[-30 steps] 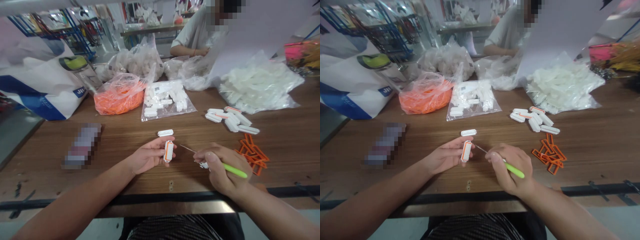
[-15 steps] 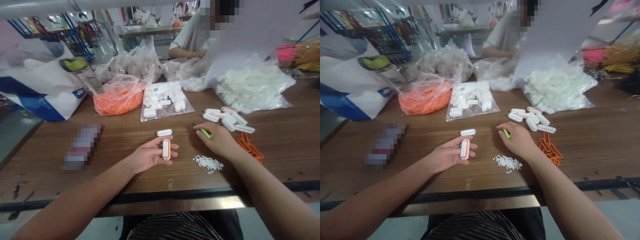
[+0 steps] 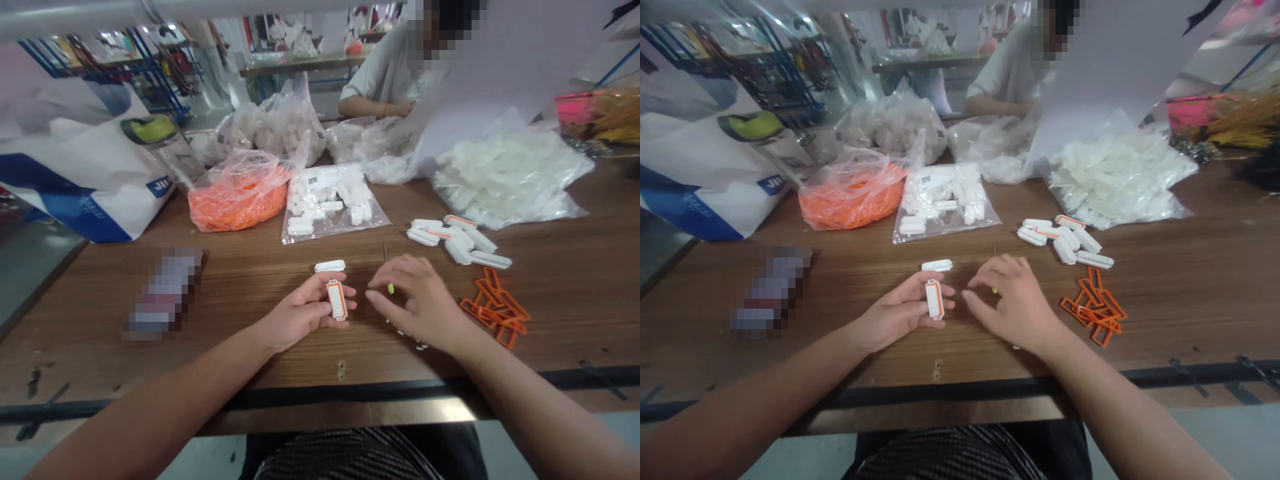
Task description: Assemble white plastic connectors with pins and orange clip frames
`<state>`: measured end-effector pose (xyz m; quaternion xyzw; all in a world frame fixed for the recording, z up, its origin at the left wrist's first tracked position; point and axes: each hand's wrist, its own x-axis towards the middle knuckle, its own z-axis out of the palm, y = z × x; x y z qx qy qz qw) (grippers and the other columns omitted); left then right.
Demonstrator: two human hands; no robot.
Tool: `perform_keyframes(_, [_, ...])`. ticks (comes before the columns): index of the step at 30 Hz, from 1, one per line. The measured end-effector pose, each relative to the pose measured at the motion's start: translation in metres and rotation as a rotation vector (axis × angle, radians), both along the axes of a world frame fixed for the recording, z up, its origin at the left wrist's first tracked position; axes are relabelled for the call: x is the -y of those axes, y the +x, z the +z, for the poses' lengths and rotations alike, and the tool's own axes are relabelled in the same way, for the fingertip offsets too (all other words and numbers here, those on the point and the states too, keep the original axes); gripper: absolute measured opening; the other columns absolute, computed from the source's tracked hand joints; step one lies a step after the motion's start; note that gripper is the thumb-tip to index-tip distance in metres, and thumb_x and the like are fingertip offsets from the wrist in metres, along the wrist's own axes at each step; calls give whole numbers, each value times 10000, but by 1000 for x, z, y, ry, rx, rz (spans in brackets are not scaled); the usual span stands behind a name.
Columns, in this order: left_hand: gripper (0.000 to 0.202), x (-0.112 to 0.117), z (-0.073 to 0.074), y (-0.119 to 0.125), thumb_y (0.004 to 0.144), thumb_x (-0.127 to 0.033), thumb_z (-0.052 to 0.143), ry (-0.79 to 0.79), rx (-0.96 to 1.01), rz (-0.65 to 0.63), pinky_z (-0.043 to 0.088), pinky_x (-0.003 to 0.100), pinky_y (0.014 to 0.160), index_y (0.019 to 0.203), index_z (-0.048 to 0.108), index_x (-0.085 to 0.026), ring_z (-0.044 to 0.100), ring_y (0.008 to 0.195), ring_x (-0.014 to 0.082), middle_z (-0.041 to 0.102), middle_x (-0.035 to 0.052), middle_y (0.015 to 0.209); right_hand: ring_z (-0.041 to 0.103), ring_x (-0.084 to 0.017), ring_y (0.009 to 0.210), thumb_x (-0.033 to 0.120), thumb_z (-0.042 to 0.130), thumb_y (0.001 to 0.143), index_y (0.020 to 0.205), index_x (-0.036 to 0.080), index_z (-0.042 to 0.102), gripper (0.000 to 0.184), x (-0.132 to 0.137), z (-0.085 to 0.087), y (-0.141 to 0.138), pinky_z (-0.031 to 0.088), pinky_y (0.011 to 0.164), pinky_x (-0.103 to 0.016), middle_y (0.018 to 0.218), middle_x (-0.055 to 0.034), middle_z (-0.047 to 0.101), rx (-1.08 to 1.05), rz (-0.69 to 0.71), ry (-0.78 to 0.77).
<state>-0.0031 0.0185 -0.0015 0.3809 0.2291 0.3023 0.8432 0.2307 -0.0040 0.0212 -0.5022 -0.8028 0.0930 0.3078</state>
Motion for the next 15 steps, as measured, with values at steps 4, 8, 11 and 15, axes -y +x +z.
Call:
perform_keyframes(4, [333, 3, -1, 4, 867, -125, 644, 44, -21, 25, 536, 318, 835, 1172, 600, -253, 639, 997, 186, 625, 65, 1183, 605, -159, 693, 257, 623, 808, 776, 223, 668, 65, 12, 6, -23, 391, 782, -375, 727, 13, 698, -115, 162, -97])
perform_keyframes(8, [302, 6, -3, 6, 882, -140, 632, 134, -82, 56, 525, 319, 847, 1160, 583, -246, 617, 1024, 188, 607, 64, 1202, 565, -137, 607, 239, 649, 773, 722, 220, 674, 59, 12, -4, -30, 397, 776, -359, 624, 37, 678, -200, 122, -125])
perform_keyframes(11, [283, 8, -4, 7, 894, -156, 624, 261, -141, 84, 507, 324, 878, 1159, 564, -236, 606, 1047, 190, 609, 69, 1209, 553, -129, 595, 211, 639, 769, 715, 225, 694, 78, 11, -10, -31, 400, 790, -355, 621, 39, 686, -250, 90, -155])
perform_keyframes(15, [252, 11, -3, 8, 936, -188, 568, 440, -179, 87, 480, 351, 948, 1180, 540, -246, 573, 1123, 199, 600, 65, 1229, 538, -124, 573, 211, 620, 787, 682, 229, 695, 130, 11, -12, -33, 402, 764, -347, 591, 43, 670, -264, 72, -167])
